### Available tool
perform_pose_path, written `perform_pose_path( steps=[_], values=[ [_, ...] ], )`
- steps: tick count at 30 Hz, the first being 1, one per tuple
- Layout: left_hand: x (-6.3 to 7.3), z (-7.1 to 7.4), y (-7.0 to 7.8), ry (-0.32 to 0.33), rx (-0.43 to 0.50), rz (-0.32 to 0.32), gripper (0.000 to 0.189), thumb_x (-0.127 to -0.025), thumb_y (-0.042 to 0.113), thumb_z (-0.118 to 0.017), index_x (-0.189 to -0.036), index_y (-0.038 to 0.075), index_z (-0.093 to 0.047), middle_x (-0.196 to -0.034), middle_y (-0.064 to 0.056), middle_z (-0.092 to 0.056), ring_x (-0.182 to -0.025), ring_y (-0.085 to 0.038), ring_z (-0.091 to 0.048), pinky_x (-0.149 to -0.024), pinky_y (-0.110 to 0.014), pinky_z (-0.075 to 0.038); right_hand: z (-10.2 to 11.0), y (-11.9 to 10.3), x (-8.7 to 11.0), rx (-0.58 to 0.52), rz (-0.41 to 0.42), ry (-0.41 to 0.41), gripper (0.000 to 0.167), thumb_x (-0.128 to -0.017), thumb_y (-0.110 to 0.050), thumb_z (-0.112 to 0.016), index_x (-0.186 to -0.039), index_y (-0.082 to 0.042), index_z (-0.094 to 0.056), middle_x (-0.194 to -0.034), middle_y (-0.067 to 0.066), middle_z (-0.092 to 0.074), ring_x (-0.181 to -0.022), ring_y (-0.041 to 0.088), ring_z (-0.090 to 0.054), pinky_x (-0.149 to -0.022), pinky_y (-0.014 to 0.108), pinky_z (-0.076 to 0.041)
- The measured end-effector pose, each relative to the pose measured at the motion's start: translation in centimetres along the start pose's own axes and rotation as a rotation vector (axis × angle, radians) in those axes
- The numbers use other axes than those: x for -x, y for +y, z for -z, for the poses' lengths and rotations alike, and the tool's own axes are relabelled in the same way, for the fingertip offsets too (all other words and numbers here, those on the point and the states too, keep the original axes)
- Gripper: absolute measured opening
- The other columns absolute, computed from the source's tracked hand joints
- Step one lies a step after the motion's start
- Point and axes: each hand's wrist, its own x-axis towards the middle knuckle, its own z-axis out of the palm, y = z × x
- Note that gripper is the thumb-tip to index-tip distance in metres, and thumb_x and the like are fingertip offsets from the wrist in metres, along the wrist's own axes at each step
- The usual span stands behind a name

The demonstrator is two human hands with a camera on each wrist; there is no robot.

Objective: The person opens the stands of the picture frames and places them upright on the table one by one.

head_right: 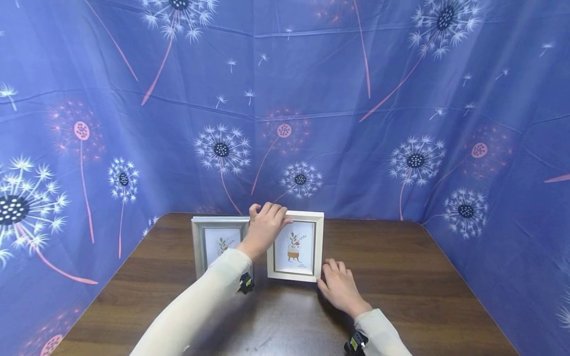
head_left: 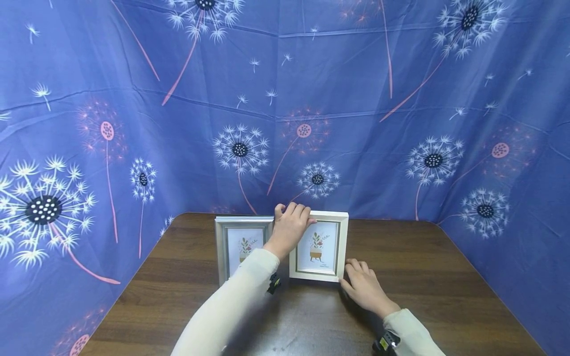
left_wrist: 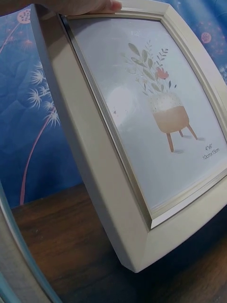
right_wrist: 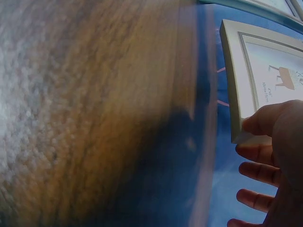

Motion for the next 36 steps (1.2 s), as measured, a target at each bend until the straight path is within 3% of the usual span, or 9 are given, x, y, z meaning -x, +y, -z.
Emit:
perform_pose_path(
  steps=[36],
  values=[
    [1.4, -1.1, 0.8, -0.038, 0.015, -0.006, 0.034, -0.094, 0.048, -0.057, -0.102, 0.017, -0.069, -0.097, 0.005, -0.067, -0.094, -0.016, -0.056, -0.093, -0.046, -0.029, -1.7, 0.7, -0.1, 0.013, -0.037, -0.085, 0.031, -0.089, -0.022, -0.068, -0.109, 0.002, -0.065, -0.123, 0.021, -0.056, -0.111, 0.042, -0.05, -0.083, 0.06, -0.042]
  ],
)
